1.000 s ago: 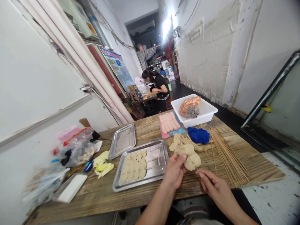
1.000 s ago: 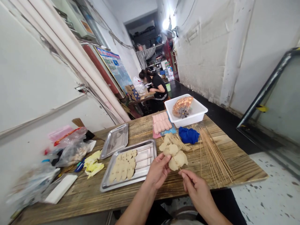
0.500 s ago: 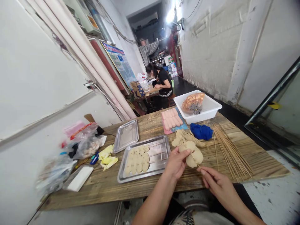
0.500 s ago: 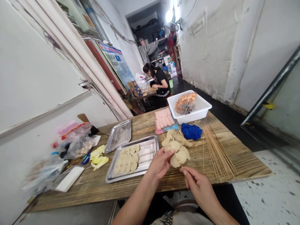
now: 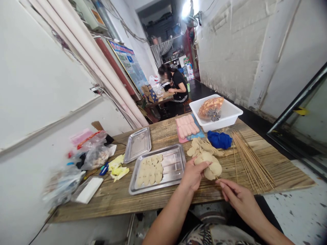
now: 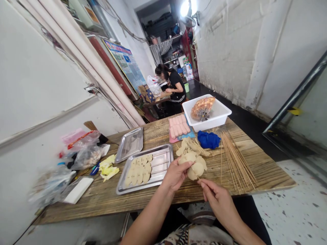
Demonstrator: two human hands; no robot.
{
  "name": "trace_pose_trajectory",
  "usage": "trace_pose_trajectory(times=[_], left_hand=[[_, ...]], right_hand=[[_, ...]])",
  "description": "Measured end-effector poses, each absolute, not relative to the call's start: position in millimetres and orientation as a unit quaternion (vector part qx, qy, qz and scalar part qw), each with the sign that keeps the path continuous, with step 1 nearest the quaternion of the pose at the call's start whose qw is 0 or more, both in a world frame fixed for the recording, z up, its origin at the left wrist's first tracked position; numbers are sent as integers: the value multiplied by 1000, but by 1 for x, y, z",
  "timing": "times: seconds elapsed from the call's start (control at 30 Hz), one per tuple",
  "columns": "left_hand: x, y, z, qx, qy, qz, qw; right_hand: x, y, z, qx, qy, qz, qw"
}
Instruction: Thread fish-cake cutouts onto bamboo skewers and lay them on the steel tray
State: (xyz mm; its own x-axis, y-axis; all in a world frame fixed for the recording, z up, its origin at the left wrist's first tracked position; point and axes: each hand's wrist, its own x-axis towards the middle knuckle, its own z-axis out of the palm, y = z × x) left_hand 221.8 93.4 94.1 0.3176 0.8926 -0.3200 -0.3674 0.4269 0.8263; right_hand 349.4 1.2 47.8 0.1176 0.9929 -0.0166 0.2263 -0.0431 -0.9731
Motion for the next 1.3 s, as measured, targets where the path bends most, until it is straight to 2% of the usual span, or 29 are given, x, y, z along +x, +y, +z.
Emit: trace_pose_trajectory(times=[0.4, 0.87, 1.3], left_hand=[[216, 95, 87, 344, 386, 389, 762], [221, 89, 87, 352, 301, 439, 770], [221, 88, 90, 387, 352, 464, 715]], right_hand=[[354, 3, 45, -585, -509, 432, 461], [349, 3, 49, -567, -447, 503, 474], [347, 6, 56, -548, -403, 542, 493]])
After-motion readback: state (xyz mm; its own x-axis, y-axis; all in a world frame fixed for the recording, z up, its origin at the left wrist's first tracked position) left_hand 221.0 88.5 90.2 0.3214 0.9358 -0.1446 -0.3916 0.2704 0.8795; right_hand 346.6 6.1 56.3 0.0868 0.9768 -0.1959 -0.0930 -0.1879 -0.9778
